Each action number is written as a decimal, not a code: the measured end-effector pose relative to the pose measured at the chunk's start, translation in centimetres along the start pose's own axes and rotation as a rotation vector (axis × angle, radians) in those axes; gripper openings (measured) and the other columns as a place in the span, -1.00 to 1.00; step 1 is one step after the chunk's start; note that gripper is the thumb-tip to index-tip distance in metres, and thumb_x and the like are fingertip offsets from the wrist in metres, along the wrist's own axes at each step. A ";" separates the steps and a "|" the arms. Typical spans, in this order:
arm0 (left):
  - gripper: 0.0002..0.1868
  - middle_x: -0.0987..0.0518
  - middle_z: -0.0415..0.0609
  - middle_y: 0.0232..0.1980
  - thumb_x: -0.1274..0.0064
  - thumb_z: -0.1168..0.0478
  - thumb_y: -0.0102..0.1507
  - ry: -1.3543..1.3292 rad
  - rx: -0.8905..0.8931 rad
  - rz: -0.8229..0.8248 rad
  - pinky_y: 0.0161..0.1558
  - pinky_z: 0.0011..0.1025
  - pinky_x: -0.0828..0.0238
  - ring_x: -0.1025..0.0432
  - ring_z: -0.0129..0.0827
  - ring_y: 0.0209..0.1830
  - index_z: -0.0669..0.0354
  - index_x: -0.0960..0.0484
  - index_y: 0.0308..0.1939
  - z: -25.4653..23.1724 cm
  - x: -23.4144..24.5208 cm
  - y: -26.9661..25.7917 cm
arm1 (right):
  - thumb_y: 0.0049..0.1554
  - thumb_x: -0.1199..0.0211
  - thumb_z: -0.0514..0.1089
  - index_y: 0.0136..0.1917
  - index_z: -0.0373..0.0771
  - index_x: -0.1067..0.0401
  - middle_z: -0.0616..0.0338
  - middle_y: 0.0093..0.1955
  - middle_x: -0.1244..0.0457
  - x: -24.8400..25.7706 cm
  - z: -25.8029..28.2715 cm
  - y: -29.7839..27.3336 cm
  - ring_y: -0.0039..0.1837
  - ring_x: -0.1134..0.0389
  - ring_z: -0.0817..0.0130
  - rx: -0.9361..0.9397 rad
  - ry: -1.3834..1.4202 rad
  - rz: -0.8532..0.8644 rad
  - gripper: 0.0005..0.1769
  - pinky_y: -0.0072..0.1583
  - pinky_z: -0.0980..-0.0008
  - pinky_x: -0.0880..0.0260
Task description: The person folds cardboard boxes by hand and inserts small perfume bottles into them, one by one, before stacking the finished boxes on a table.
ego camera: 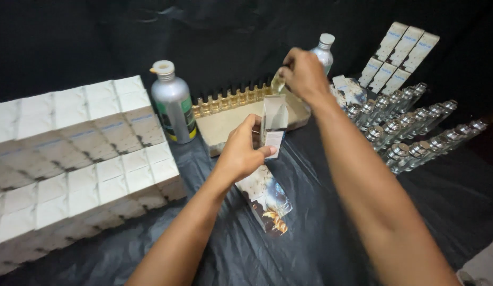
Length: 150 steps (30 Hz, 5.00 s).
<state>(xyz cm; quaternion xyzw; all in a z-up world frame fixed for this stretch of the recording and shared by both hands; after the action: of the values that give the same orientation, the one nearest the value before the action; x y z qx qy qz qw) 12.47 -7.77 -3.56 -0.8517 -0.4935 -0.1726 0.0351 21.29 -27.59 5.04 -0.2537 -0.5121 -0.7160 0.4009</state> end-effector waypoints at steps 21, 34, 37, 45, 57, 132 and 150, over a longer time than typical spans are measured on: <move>-0.54 -0.66 -0.18 -0.08 -0.39 0.23 0.03 0.261 0.012 -0.110 -0.08 -0.37 -0.42 -0.54 -0.37 -0.11 0.01 -0.48 -0.09 2.3 7.8 -18.4 | 0.10 -0.52 -0.19 -0.08 -0.24 -0.56 0.18 -0.19 -0.41 13.3 26.6 -22.4 -0.19 -0.43 0.48 0.482 0.385 0.169 -0.82 -0.15 0.51 -0.52; -0.49 -0.57 0.30 -0.12 -0.42 0.38 0.02 0.080 -0.149 -0.184 0.02 -0.02 -0.66 -0.54 0.21 -0.01 0.36 -0.47 -0.05 3.5 9.1 -21.3 | 0.00 -0.47 0.00 -0.23 -0.02 -0.60 0.16 -0.29 -0.42 2.5 28.3 -24.6 -0.12 -0.49 -0.03 0.563 0.087 0.459 -0.87 -0.10 -0.01 -0.47; -0.50 -0.56 0.23 -0.11 -0.41 0.35 0.04 0.124 -0.139 -0.184 0.00 -0.02 -0.67 -0.54 0.15 0.01 0.30 -0.48 -0.03 3.9 9.1 -21.3 | 0.01 -0.43 0.08 -0.21 0.12 -0.65 0.24 -0.26 -0.46 0.7 27.7 -24.4 -0.09 -0.50 -0.01 0.472 -0.060 0.552 -0.90 -0.05 0.03 -0.50; -0.53 -0.55 0.28 -0.07 -0.34 0.38 0.11 0.044 -0.185 -0.180 0.04 0.04 -0.63 -0.53 0.16 0.04 0.36 -0.48 0.04 3.8 9.3 -22.2 | 0.05 -0.29 -0.03 -0.17 0.01 -0.65 0.11 -0.34 -0.45 0.7 28.4 -24.8 -0.27 -0.48 -0.05 0.458 0.080 0.632 -0.86 -0.04 0.00 -0.50; -0.26 -0.38 0.39 0.22 -0.25 0.40 0.23 -0.008 -0.495 -0.364 0.14 0.16 -0.54 -0.42 0.39 0.20 0.30 -0.14 0.37 2.3 9.6 -24.4 | 0.03 -0.48 -0.34 0.19 -0.40 -0.46 -0.18 0.26 -0.32 2.8 22.6 -28.6 0.23 -0.45 -0.12 0.458 0.832 0.190 -0.54 0.08 0.10 -0.59; -0.62 -0.51 0.09 -0.02 -0.25 0.20 0.25 0.300 -0.633 -0.660 -0.07 -0.13 -0.52 -0.54 0.05 -0.10 0.12 -0.64 0.15 -2.7 13.3 -26.4 | 0.27 -0.31 0.02 -0.14 -0.03 -0.53 0.36 -0.50 -0.23 3.7 25.9 -25.0 -0.39 -0.33 0.36 0.584 0.504 -0.022 -0.82 -0.25 0.40 -0.33; -0.54 -0.49 -0.02 0.02 -0.27 0.48 0.06 0.522 -0.302 -1.193 0.17 -0.31 -0.33 -0.49 -0.14 0.06 -0.05 -0.66 -0.01 -1.3 39.8 -31.0 | 0.26 -0.28 -0.18 0.42 -0.18 -0.40 -0.06 0.51 -0.19 -2.4 50.0 -15.9 0.56 -0.12 -0.09 1.008 0.390 0.230 -0.54 0.41 -0.09 -0.15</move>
<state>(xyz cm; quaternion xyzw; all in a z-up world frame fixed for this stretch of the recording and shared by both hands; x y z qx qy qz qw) 3.77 40.71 7.27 -0.3588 -0.8257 -0.4301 -0.0675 7.01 22.42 12.11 0.0526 -0.6768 -0.3673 0.6358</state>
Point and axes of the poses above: each hand's wrist, its own y-axis towards the middle knuckle, its own x-axis out of the back of the hand, z = x × y, the point moved 9 cm from there along y, towards the middle knuckle
